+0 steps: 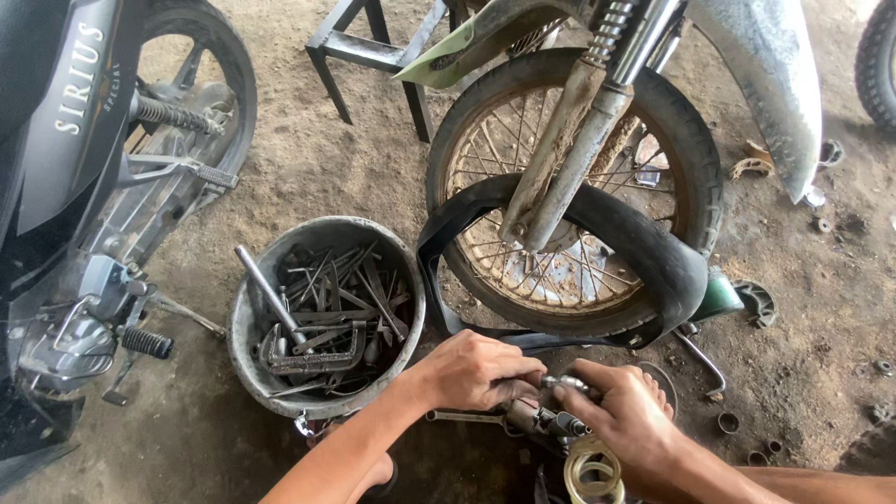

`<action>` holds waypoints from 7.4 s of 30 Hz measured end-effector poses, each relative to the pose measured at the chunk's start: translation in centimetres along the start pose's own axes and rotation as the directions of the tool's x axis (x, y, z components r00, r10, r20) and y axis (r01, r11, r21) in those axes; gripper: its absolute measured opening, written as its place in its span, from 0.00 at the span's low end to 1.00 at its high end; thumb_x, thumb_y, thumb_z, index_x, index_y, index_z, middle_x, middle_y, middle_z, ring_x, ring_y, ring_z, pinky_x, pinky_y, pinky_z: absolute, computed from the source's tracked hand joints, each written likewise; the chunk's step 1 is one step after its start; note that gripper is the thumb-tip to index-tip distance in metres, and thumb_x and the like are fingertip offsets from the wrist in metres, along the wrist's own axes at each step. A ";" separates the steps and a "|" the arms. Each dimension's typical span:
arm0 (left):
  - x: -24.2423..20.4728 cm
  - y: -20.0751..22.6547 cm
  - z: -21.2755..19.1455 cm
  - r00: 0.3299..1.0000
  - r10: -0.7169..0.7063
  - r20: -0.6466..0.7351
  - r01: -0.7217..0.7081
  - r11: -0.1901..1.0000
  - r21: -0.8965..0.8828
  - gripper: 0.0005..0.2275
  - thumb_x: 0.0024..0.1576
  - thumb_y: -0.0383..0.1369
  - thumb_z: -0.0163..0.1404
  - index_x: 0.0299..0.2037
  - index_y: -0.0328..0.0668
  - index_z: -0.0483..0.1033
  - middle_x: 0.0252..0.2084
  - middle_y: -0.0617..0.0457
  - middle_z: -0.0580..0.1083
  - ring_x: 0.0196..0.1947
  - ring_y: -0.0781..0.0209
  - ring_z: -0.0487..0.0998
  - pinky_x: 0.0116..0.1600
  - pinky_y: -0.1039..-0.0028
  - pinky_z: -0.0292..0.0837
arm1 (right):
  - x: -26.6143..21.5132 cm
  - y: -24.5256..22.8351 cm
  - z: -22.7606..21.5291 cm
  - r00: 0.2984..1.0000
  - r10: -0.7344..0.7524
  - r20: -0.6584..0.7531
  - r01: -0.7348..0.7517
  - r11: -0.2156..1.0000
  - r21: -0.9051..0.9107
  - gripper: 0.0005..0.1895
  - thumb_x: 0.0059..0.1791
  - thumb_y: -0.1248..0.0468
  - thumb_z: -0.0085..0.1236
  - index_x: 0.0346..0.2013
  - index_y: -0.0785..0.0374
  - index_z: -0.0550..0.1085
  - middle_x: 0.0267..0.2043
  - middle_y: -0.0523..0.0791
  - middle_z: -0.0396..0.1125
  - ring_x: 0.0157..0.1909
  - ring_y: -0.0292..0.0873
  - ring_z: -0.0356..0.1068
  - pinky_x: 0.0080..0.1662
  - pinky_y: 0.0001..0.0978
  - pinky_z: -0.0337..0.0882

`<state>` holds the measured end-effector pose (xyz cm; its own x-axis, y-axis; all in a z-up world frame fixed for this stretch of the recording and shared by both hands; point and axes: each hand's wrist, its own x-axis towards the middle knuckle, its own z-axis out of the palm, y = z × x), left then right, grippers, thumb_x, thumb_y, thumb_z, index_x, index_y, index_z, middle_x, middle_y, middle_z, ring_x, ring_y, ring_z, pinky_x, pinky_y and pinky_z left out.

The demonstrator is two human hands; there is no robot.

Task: The person replaces a motorcycle tire tube by removing the old tube with tools, inserting a new tube into the tire rim, and then positioning the tire back onto the wheel.

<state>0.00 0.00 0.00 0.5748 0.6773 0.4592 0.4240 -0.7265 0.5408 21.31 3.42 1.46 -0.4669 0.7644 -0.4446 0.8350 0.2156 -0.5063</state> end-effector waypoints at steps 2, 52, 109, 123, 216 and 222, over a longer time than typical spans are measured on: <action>0.1 -0.2 -0.2 0.999 0.016 0.042 -0.016 1.000 -0.001 0.11 0.56 0.35 0.43 0.41 0.35 0.69 0.28 0.51 0.72 0.22 0.58 0.72 0.24 0.74 0.68 | -0.1 0.8 0.8 0.999 -0.029 -0.027 0.031 0.997 0.070 0.14 0.42 0.47 0.47 0.17 0.47 0.68 0.10 0.34 0.57 0.16 0.31 0.54 0.23 0.27 0.56; -7.4 -10.3 7.3 0.557 -0.830 0.040 0.810 0.553 0.195 0.19 0.57 0.39 0.37 0.54 0.35 0.59 0.58 0.41 0.54 0.54 0.43 0.61 0.54 0.56 0.62 | 5.1 -0.3 4.8 0.992 0.047 -0.120 -0.058 0.995 -0.087 0.12 0.52 0.62 0.32 0.38 0.67 0.62 0.34 0.50 0.58 0.19 0.38 0.61 0.20 0.26 0.70; -8.4 -21.2 18.2 0.970 -0.188 -0.153 0.238 0.614 0.753 0.07 0.43 0.28 0.47 0.27 0.45 0.61 0.23 0.55 0.59 0.27 0.58 0.63 0.31 0.68 0.58 | 16.1 10.9 4.6 0.875 0.135 0.466 -0.290 0.915 0.279 0.16 0.43 0.58 0.51 0.29 0.73 0.70 0.17 0.54 0.65 0.10 0.39 0.55 0.13 0.23 0.55; -8.3 -21.2 18.2 0.969 -0.149 -0.197 0.247 0.591 0.768 0.07 0.40 0.28 0.47 0.25 0.46 0.61 0.22 0.54 0.60 0.27 0.57 0.64 0.33 0.67 0.59 | 13.0 6.7 3.0 0.825 0.237 0.513 -0.442 0.837 0.323 0.18 0.44 0.66 0.47 0.46 0.75 0.66 0.19 0.54 0.63 0.09 0.38 0.54 0.12 0.24 0.56; -6.3 -17.5 15.8 0.868 -0.495 0.032 0.397 0.732 0.554 0.02 0.53 0.28 0.41 0.34 0.43 0.61 0.31 0.52 0.63 0.36 0.58 0.67 0.28 0.71 0.71 | 20.1 3.1 -2.6 0.754 0.366 0.546 0.301 0.546 -0.782 0.22 0.43 0.53 0.52 0.46 0.64 0.69 0.50 0.51 0.65 0.47 0.47 0.69 0.40 0.43 0.73; -6.8 -18.3 16.8 0.870 -0.492 -0.023 0.425 0.725 0.542 0.04 0.51 0.25 0.41 0.34 0.43 0.61 0.31 0.55 0.61 0.37 0.55 0.66 0.27 0.68 0.71 | 22.7 10.0 6.7 0.840 0.044 0.541 0.318 0.768 -0.556 0.15 0.45 0.59 0.46 0.29 0.71 0.73 0.29 0.56 0.69 0.25 0.53 0.71 0.19 0.45 0.71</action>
<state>0.10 6.76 -24.84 0.2751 0.9497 0.1496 0.9310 -0.3020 0.2049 17.14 18.80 -18.65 -0.5127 0.3223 -0.7958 0.6544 0.7467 -0.1192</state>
